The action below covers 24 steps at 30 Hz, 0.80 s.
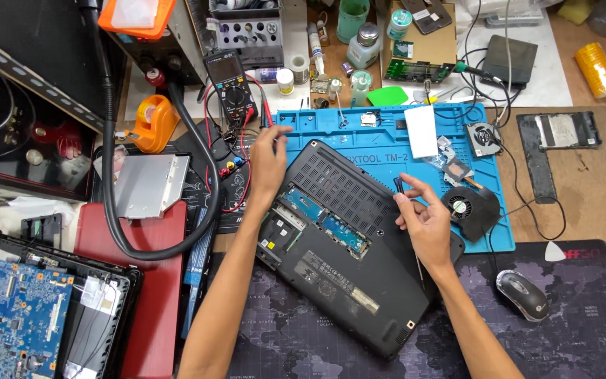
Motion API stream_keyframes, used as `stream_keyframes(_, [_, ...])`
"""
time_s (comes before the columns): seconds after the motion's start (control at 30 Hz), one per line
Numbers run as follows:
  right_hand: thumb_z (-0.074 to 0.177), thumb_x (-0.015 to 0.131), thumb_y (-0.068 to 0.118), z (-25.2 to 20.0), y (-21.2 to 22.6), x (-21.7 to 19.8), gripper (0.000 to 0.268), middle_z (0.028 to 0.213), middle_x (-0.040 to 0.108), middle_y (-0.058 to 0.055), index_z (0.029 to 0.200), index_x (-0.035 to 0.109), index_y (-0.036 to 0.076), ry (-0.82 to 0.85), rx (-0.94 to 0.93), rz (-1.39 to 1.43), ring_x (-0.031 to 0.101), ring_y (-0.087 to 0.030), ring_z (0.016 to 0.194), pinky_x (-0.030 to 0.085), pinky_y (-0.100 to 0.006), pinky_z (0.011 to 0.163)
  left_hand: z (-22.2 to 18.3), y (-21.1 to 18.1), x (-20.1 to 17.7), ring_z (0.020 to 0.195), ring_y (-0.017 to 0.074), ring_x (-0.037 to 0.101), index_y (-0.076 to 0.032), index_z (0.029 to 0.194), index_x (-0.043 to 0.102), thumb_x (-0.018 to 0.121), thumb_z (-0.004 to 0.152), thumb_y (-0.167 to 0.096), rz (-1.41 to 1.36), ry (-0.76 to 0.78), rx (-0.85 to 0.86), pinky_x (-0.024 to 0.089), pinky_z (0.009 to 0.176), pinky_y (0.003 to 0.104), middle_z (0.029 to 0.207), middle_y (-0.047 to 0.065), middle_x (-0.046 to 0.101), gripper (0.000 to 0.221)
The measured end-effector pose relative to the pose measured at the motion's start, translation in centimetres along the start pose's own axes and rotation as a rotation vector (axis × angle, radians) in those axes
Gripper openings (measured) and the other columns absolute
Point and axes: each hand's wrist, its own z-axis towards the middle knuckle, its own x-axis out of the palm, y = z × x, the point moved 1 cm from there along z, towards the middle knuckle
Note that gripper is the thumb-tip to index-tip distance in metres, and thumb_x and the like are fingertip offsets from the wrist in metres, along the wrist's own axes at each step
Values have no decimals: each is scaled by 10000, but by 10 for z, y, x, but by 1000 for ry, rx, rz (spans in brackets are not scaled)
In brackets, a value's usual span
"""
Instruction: Disassembling a laptop by removing screws and internal components on a repair bench
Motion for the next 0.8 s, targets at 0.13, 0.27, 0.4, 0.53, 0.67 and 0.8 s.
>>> stream_keyframes(0.13, [1022,606,76,2,-3,-1,367,963,644,-131,1383,604,9,11,1,13,626,-105,582,552,-229,497,-6,7,9,925,308,683,-35,1156,712,518,999,61,-29,31,-22,536,871,430,958,167,672,267])
stream_keyframes(0.27, [1033,605,68,-2,0,-1,349,972,673,-158,1374,622,-4,12,4,-26,650,-132,595,549,-256,488,-9,5,4,917,335,705,-38,1140,706,545,1002,8,70,85,41,559,811,425,969,154,678,217])
stream_keyframes(0.4, [1019,647,63,5,-9,-2,300,878,659,-170,1301,662,-38,47,28,-50,645,-159,568,553,-273,491,-9,12,7,857,313,692,-25,1133,702,550,1022,-45,127,125,83,554,752,408,921,120,624,189])
stream_keyframes(0.53, [958,734,82,30,25,5,257,808,672,-167,1184,723,-39,169,-28,-160,665,-183,529,549,-298,463,-11,7,5,840,301,677,-37,1118,698,542,1047,-97,140,134,123,545,753,401,890,86,578,181])
stream_keyframes(0.67, [1026,692,45,54,93,25,218,819,663,-149,1219,701,-57,176,-267,-338,640,-201,606,517,-291,546,-13,15,13,856,320,646,-94,1201,665,569,1055,-270,250,171,194,509,766,431,907,61,532,248])
stream_keyframes(0.8, [1067,598,-78,76,123,54,178,992,603,-192,1244,588,-91,123,-471,-114,719,-327,887,630,-426,839,-10,25,19,900,344,620,-150,1300,618,559,1049,-395,349,196,224,468,784,429,957,52,495,356])
